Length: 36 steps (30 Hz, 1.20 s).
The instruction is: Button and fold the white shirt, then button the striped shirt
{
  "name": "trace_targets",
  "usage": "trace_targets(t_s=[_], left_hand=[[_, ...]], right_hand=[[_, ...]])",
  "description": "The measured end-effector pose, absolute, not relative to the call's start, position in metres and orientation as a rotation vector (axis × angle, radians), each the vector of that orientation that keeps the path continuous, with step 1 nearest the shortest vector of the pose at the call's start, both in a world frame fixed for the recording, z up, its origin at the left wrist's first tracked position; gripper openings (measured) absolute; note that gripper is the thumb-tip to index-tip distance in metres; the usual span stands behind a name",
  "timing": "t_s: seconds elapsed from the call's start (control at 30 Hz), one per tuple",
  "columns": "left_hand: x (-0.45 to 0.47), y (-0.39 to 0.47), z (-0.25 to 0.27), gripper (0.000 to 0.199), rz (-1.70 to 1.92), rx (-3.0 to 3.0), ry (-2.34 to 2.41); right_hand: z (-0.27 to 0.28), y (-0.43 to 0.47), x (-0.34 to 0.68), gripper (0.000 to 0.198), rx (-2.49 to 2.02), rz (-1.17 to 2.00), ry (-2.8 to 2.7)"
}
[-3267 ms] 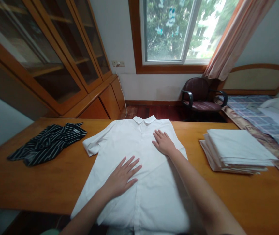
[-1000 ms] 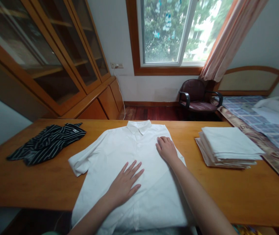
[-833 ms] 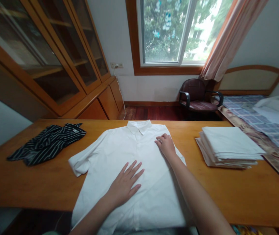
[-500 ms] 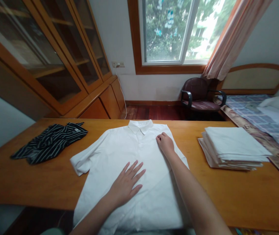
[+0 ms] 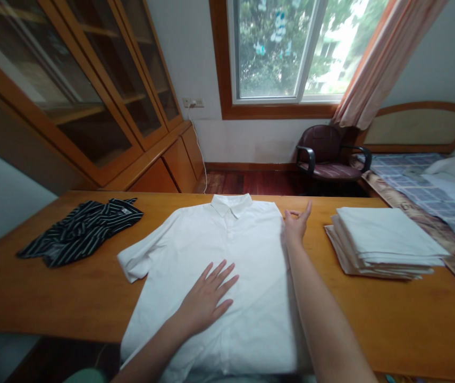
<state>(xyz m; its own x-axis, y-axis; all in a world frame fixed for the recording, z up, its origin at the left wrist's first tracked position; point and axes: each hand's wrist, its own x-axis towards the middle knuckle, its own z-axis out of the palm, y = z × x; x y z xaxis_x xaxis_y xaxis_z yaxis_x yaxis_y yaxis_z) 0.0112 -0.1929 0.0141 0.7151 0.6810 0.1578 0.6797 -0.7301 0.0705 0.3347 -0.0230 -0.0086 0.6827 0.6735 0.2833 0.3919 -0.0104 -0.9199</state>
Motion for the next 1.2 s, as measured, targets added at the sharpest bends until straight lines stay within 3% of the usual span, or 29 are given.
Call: trace_targets(t_s=[0.07, 0.23, 0.53, 0.8, 1.2], left_hand=[[0.012, -0.193, 0.014, 0.059, 0.270, 2.898, 1.158], [0.012, -0.193, 0.014, 0.059, 0.241, 2.895, 1.158], [0.012, -0.193, 0.014, 0.059, 0.245, 2.902, 1.157], [0.012, -0.193, 0.013, 0.059, 0.281, 2.915, 1.159], [0.012, -0.192, 0.012, 0.058, 0.282, 2.902, 1.164]], right_hand=[[-0.010, -0.024, 0.334, 0.090, -1.608, 0.275, -0.913], [-0.010, -0.028, 0.328, 0.054, -1.698, 0.253, -1.070], [-0.002, -0.040, 0.307, 0.041, -1.579, 0.115, -1.728], [-0.007, -0.082, 0.284, 0.045, -1.417, 0.075, -2.396], [-0.013, -0.068, 0.328, 0.049, -1.635, 0.041, -2.313]])
